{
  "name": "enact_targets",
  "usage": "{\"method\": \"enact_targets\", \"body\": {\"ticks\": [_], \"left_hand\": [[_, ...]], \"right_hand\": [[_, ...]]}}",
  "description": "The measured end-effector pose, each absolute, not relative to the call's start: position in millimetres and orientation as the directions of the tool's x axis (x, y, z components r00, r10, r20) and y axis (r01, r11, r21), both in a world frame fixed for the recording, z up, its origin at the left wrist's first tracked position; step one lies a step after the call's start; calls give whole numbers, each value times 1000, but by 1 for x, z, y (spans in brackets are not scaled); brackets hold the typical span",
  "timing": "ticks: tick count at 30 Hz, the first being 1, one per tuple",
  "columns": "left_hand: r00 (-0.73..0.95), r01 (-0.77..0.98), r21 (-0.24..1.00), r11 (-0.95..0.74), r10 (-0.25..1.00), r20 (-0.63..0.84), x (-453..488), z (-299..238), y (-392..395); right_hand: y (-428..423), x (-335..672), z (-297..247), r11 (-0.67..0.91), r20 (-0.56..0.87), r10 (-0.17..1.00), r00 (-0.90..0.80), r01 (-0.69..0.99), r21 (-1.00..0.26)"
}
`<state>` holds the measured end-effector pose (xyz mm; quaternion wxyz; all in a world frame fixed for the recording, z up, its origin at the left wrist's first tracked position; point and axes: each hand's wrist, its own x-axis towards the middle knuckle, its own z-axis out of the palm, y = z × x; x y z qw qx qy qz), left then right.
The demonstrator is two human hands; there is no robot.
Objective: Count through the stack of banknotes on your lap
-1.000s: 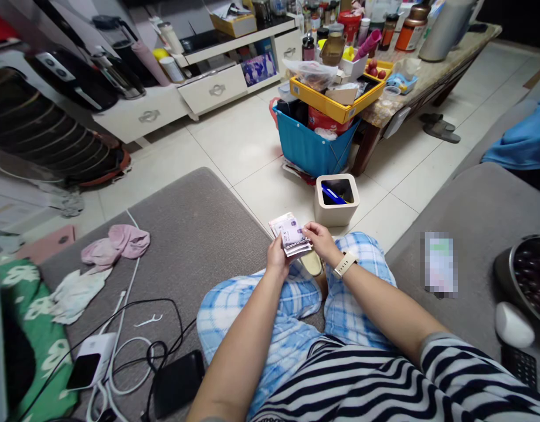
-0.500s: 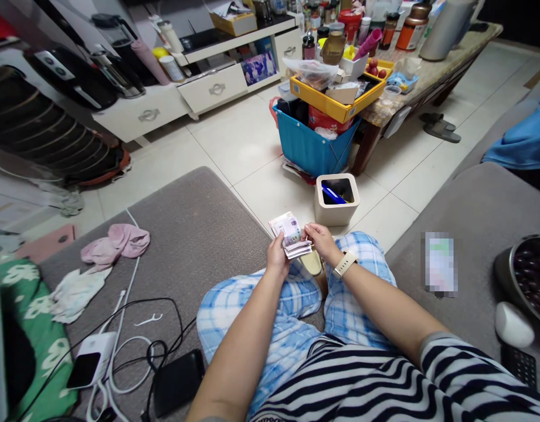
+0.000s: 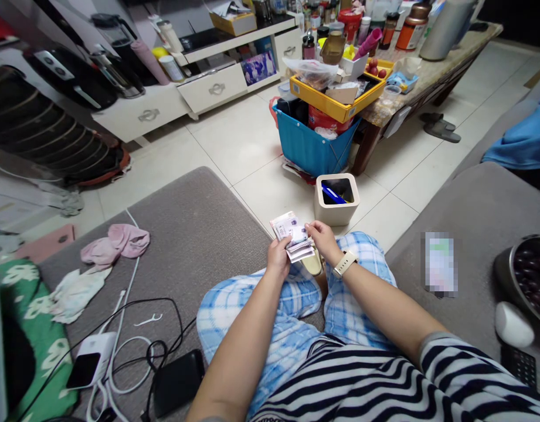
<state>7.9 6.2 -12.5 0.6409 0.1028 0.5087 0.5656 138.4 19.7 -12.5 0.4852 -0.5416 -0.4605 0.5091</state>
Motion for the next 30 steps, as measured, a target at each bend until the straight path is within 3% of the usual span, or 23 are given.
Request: {"method": "enact_targets", "body": {"ticks": [6, 30], "left_hand": [[-153, -620, 704, 347, 826, -542, 8, -12, 6], [-135, -600, 694, 399, 804, -579, 6, -15, 4]], "right_hand": [[22, 137, -21, -136, -137, 990, 13, -79, -988], [22, 136, -22, -131, -117, 988, -101, -145, -981]]}}
